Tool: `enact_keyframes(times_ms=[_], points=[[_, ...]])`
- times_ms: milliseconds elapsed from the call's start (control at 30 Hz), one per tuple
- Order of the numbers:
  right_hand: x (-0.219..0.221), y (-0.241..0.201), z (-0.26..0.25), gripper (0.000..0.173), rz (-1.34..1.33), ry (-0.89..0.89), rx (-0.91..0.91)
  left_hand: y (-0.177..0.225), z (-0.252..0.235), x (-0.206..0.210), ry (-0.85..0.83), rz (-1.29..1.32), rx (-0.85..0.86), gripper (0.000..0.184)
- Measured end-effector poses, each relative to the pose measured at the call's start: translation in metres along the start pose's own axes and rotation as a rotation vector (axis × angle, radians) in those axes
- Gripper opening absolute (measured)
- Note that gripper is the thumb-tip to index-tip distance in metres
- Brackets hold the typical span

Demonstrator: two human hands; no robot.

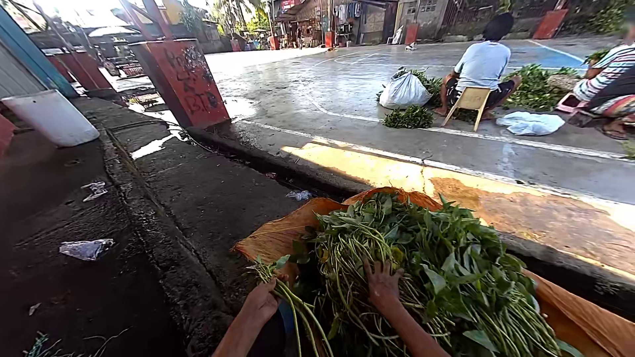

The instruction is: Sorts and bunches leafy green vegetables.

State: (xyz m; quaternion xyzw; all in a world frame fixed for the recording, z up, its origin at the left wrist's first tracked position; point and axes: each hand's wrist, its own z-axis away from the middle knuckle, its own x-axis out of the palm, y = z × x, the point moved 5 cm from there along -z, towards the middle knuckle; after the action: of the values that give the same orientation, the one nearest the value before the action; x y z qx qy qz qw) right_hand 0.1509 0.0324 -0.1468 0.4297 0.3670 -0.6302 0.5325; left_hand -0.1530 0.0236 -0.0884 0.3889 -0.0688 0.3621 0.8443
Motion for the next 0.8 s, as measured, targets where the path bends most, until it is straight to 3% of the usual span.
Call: enact_keyframes(times_ms=[133,300,467,567,667,733,800], points=[[-0.044,0.021,0.003,0.106,-0.172,0.026,0.011,-0.003,0.000,0.009,-0.017,0.009,0.023,0.013],[-0.131,0.105,0.027,0.078,-0.419,0.146,0.124,-0.010,0.003,0.021,-0.051,-0.006,0.005,0.014],[-0.225,0.201,0.076,0.060,-0.683,0.551,0.086,-0.019,0.001,0.034,-0.096,-0.049,-0.006,0.013],[-0.266,0.226,0.138,0.055,-0.819,0.790,-0.036,-0.023,-0.004,0.038,-0.126,-0.101,0.004,0.011],[-0.253,0.226,0.181,0.058,-0.814,0.844,0.053,-0.028,-0.007,0.039,-0.151,-0.136,0.018,0.009],[-0.199,0.225,0.183,0.071,-0.833,0.790,0.185,-0.027,-0.007,0.040,-0.177,-0.168,0.039,0.010],[-0.111,0.220,0.169,0.086,-0.877,0.647,0.325,-0.026,-0.006,0.040,-0.218,-0.219,0.073,0.012]])
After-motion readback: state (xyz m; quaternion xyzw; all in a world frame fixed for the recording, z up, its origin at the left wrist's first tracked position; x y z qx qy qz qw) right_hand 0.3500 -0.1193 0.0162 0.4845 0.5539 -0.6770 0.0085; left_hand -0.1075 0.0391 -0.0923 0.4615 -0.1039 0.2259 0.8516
